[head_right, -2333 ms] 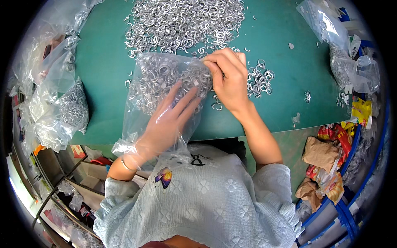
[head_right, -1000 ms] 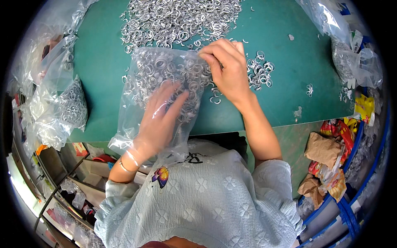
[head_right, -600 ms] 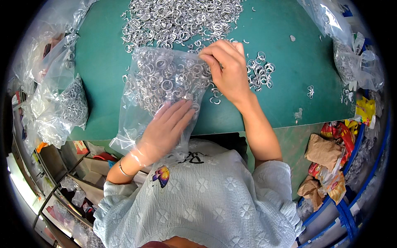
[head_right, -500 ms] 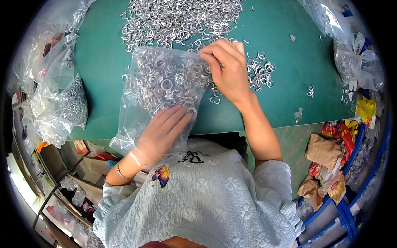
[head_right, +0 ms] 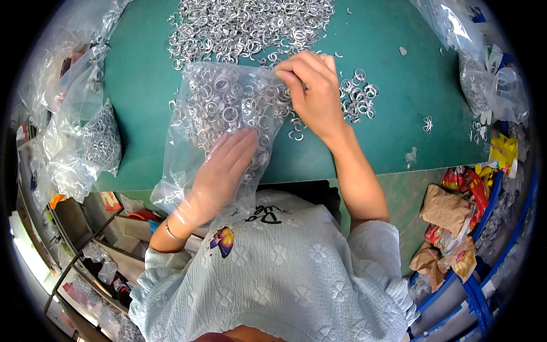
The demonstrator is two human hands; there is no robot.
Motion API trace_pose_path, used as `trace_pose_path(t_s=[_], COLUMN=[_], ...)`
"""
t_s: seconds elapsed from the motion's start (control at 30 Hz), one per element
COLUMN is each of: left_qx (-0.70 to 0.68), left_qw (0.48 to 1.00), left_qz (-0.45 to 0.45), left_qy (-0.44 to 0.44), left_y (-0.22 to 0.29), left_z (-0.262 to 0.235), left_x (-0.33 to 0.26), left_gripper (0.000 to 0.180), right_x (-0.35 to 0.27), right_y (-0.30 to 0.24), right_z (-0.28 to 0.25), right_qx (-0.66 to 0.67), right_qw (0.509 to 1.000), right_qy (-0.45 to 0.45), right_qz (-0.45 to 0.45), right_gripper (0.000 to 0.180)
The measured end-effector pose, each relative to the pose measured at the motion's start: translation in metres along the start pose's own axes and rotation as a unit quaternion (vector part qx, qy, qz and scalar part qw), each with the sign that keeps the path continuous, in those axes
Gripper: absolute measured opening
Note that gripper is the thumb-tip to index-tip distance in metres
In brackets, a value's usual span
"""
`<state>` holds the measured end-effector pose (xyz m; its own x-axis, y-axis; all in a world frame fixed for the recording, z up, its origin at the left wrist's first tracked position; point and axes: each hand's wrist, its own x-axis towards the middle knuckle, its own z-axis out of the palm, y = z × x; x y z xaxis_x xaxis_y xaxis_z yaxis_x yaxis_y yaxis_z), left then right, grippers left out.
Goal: The person sorts small metal rings by hand on a green workbench, gathers them into piles, and places them into plastic bags.
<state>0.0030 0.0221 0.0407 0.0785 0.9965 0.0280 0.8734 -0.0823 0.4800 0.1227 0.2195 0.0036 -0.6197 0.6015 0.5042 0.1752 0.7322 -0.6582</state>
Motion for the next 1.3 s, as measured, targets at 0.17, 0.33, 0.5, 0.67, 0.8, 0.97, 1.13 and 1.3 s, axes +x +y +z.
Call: trace_pose_path(t_s=[0.17, 0.33, 0.5, 0.67, 0.8, 0.97, 1.13, 1.3], left_qx=[-0.05, -0.127, 0.073, 0.097, 0.019, -0.031, 0.183, 0.07], left_qw=[0.997, 0.992, 0.995, 0.993, 0.999, 0.991, 0.968, 0.996], left_qz=[0.046, -0.021, -0.048, -0.057, -0.033, -0.102, -0.134, -0.061], left_qy=[-0.03, -0.02, 0.045, 0.029, 0.009, 0.086, 0.112, 0.003], left_y=[0.0, -0.001, -0.013, -0.014, -0.015, -0.012, -0.027, -0.011], left_z=[-0.007, -0.007, -0.012, -0.011, -0.016, -0.017, 0.002, 0.009], left_x=[-0.016, -0.019, 0.01, -0.001, -0.011, 0.002, 0.032, 0.019], left_gripper=[0.04, 0.04, 0.041, 0.039, 0.038, 0.043, 0.051, 0.052], right_x=[0.0, 0.0, 0.001, 0.001, 0.0, 0.001, 0.002, 0.002], right_y=[0.0, 0.002, 0.0, 0.0, -0.001, 0.001, -0.001, -0.002], right_z=[0.0, 0.001, -0.001, -0.001, 0.001, 0.0, 0.0, 0.002], right_qx=[-0.003, 0.005, 0.005, 0.006, 0.008, 0.007, 0.015, 0.016], right_qw=[1.0, 1.0, 1.0, 1.0, 1.0, 1.0, 1.0, 1.0], right_qy=[-0.003, 0.002, -0.002, -0.003, 0.005, 0.005, -0.001, -0.006], right_qz=[0.004, -0.002, 0.005, 0.008, -0.006, -0.007, 0.004, 0.01], right_gripper=[0.002, 0.003, 0.003, 0.003, 0.004, 0.003, 0.003, 0.002])
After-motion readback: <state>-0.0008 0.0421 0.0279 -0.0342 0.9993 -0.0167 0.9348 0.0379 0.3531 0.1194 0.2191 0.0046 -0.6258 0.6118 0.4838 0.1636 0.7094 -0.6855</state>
